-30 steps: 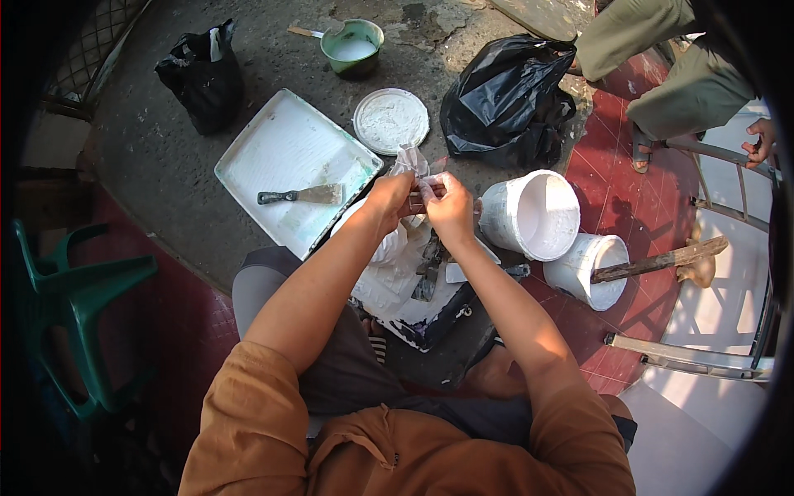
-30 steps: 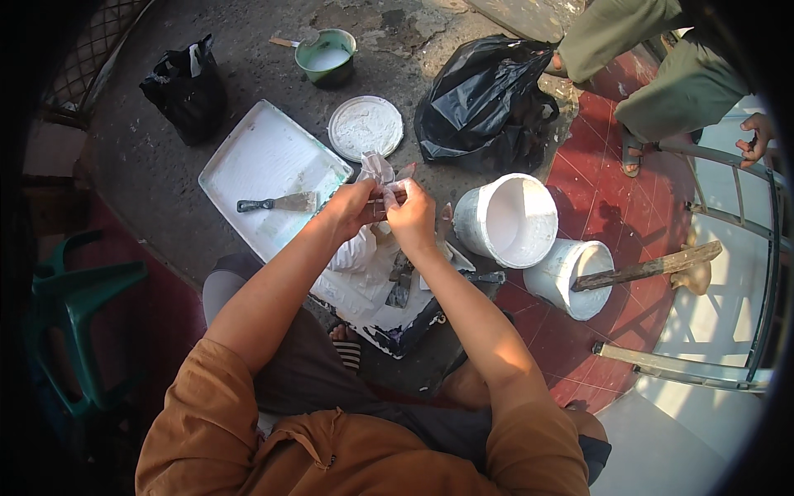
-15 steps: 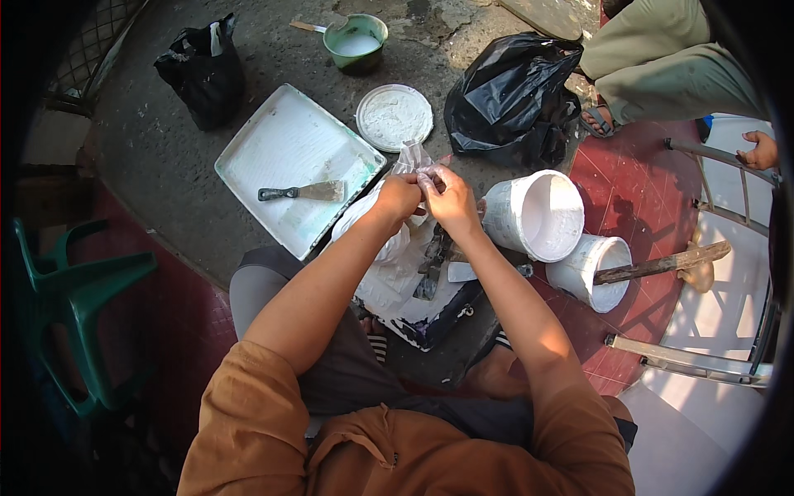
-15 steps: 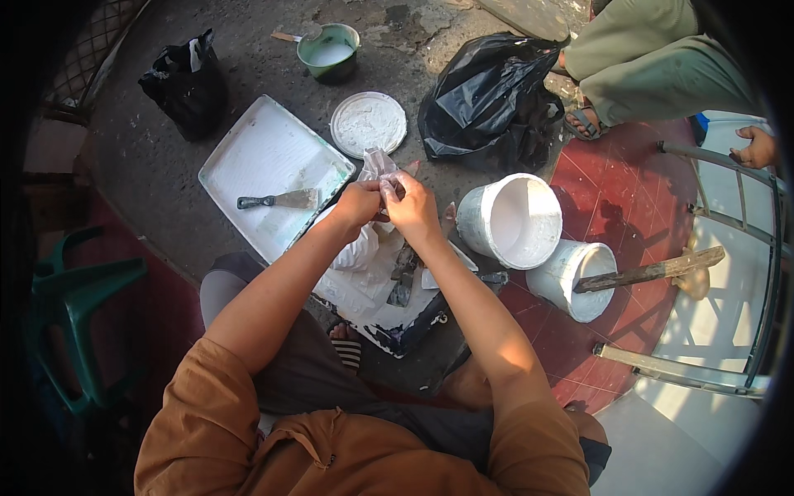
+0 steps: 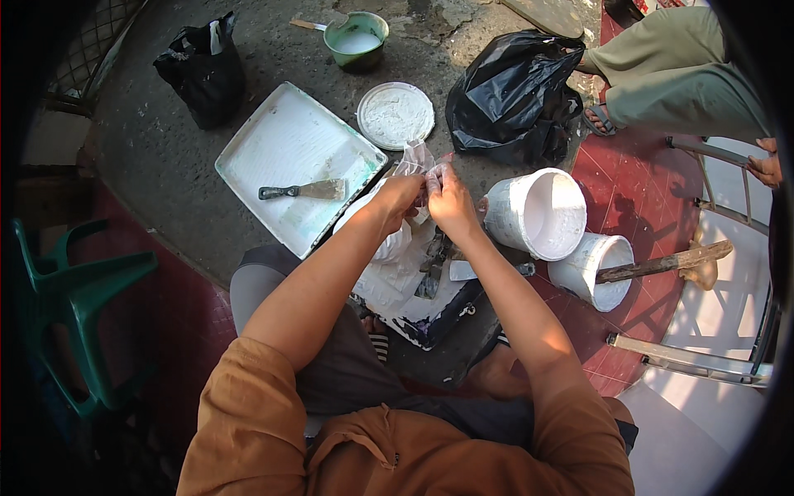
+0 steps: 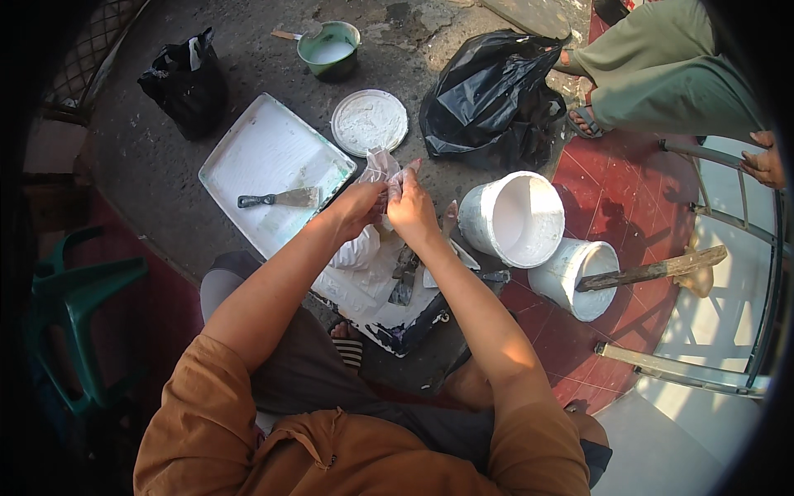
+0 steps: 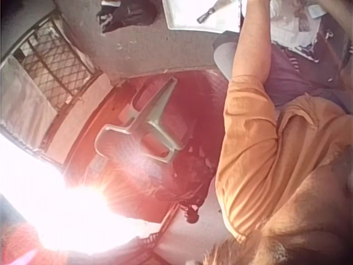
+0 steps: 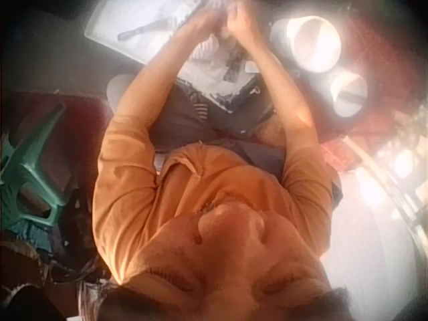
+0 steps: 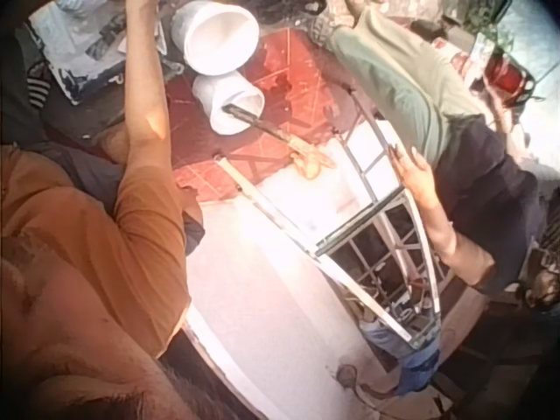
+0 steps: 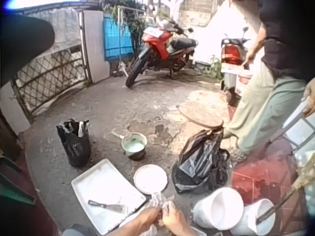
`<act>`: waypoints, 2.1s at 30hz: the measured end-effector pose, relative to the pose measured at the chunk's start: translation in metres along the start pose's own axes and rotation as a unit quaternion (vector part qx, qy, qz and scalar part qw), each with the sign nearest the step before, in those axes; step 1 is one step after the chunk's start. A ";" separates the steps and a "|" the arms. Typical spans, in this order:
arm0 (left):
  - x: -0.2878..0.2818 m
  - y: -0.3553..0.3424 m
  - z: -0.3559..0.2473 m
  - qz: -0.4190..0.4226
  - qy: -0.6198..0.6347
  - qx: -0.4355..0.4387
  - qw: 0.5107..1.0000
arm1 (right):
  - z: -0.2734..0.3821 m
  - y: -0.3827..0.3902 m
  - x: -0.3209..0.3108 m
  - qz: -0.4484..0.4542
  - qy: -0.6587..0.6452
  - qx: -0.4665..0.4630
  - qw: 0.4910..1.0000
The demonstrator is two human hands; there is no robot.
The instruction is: The person mixes paint in buckets using a brush and a stick, and unties a plastic bag containing white powder.
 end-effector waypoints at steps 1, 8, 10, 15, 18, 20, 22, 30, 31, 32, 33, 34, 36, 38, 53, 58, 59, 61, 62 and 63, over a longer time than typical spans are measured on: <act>0.000 0.001 -0.002 0.001 0.000 -0.001 1.000 | -0.001 -0.001 0.000 0.015 0.006 0.005 1.000; -0.006 0.016 -0.023 -0.023 -0.077 -0.017 0.997 | -0.020 -0.005 -0.004 -0.045 0.012 -0.063 0.997; -0.010 0.016 -0.024 -0.019 -0.110 0.001 0.994 | -0.031 -0.010 -0.003 -0.032 -0.021 -0.020 0.999; -0.033 0.007 -0.024 -0.123 -0.316 0.119 0.933 | -0.038 -0.010 0.009 0.014 -0.288 0.187 0.939; -0.035 0.009 -0.029 -0.195 -0.399 0.174 0.879 | -0.043 -0.014 0.002 0.021 -0.229 0.213 0.949; -0.033 0.011 -0.035 -0.214 -0.401 0.178 0.873 | -0.048 -0.019 -0.006 -0.007 -0.135 0.195 0.971; -0.037 0.013 -0.039 -0.236 -0.402 0.178 0.867 | -0.046 -0.020 -0.009 0.005 -0.090 0.186 0.978; -0.056 0.010 -0.042 -0.232 -0.393 0.176 0.872 | -0.034 -0.033 -0.022 -0.004 0.061 0.098 0.993; -0.060 0.008 -0.040 -0.233 -0.392 0.175 0.872 | -0.036 -0.036 -0.024 -0.001 0.061 0.096 0.994; -0.064 0.006 -0.038 -0.219 -0.383 0.188 0.878 | -0.038 -0.038 -0.026 0.000 0.060 0.095 0.994; -0.064 0.007 -0.038 -0.202 -0.373 0.201 0.883 | -0.040 -0.040 -0.029 0.007 0.059 0.089 0.994; -0.065 0.007 -0.039 -0.202 -0.373 0.200 0.883 | -0.042 -0.042 -0.033 0.015 0.058 0.083 0.995; -0.067 0.008 -0.043 -0.191 -0.390 0.187 0.881 | -0.045 -0.047 -0.039 0.017 0.065 0.077 0.995; -0.065 0.012 -0.047 -0.203 -0.411 0.193 0.868 | -0.048 -0.051 -0.045 0.018 0.072 0.072 0.995; -0.058 0.021 -0.052 -0.011 -0.428 0.143 0.892 | -0.033 -0.083 -0.057 0.070 0.207 0.132 0.967; -0.045 0.023 -0.050 0.025 -0.517 0.173 0.838 | -0.026 -0.103 -0.050 0.065 0.242 0.138 0.958; -0.041 0.022 -0.052 0.040 -0.525 0.170 0.833 | -0.024 -0.109 -0.050 0.063 0.243 0.138 0.958; -0.041 0.016 -0.045 0.038 -0.536 0.178 0.824 | -0.006 -0.116 -0.037 0.104 0.245 0.156 0.951; -0.041 0.012 -0.041 0.040 -0.548 0.187 0.814 | 0.005 -0.118 -0.029 0.105 0.244 0.154 0.952; -0.032 0.012 -0.043 0.046 -0.552 0.176 0.814 | 0.016 -0.118 -0.025 0.090 0.275 0.117 0.950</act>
Point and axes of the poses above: each hand's wrist, its own y-axis away from the middle knuckle, its own x-axis out of the palm, z = x × y, the point moved 3 cm from there along -y, towards the middle knuckle, and after that the axes turned 9 degrees about -y, right-handed, at the moved point
